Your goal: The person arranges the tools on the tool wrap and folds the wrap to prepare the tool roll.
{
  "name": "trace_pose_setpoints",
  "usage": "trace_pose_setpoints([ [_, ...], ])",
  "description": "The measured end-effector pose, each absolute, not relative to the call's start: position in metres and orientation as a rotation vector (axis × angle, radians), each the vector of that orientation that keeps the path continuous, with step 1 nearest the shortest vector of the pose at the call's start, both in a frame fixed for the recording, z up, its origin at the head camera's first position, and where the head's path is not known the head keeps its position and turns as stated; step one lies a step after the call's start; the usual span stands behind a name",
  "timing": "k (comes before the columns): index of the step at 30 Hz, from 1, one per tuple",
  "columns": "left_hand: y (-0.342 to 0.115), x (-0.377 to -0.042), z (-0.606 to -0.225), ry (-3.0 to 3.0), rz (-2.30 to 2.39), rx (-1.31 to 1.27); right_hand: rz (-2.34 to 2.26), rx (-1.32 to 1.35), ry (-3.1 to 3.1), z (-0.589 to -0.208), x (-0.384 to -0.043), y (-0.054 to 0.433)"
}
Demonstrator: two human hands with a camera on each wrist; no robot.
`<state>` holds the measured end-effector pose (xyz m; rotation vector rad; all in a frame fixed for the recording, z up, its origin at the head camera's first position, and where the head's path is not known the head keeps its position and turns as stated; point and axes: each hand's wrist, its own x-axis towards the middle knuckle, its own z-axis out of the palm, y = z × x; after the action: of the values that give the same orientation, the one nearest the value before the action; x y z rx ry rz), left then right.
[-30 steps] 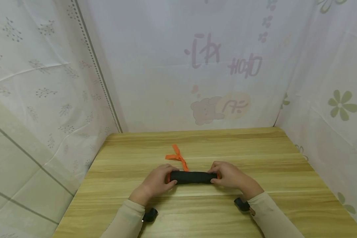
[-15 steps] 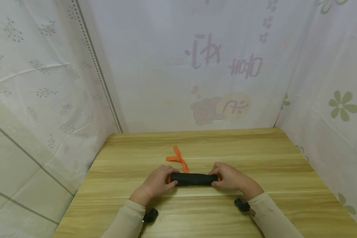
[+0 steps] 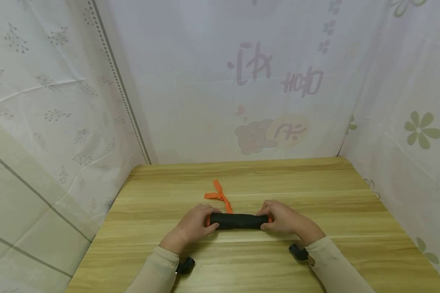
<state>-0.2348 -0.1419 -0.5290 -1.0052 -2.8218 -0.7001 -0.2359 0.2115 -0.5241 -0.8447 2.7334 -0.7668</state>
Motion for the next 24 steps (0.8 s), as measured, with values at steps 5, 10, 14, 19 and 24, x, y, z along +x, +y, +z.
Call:
trace_pose_setpoints([
  [5,-0.142,-0.233,-0.528,-2.827,-0.724,-1.005,-0.748,-0.851,2.73,-0.522,-0.235,0.212],
  [10,-0.142,-0.231,-0.526,-2.841,-0.726,-1.015,-0.745,-0.839,2.711,-0.519,-0.235,0.214],
  [14,-0.143,-0.231,-0.523,-2.851,-0.749,-1.028,-0.773,-0.824,2.69,-0.516,-0.235,0.216],
  [19,-0.146,-0.231,-0.52,-2.899,-0.801,-1.013,-0.853,-0.824,2.656,-0.508,-0.234,0.219],
  [24,-0.148,-0.231,-0.516,-2.875,-0.842,-1.004,-0.933,-0.801,2.673,-0.5,-0.234,0.223],
])
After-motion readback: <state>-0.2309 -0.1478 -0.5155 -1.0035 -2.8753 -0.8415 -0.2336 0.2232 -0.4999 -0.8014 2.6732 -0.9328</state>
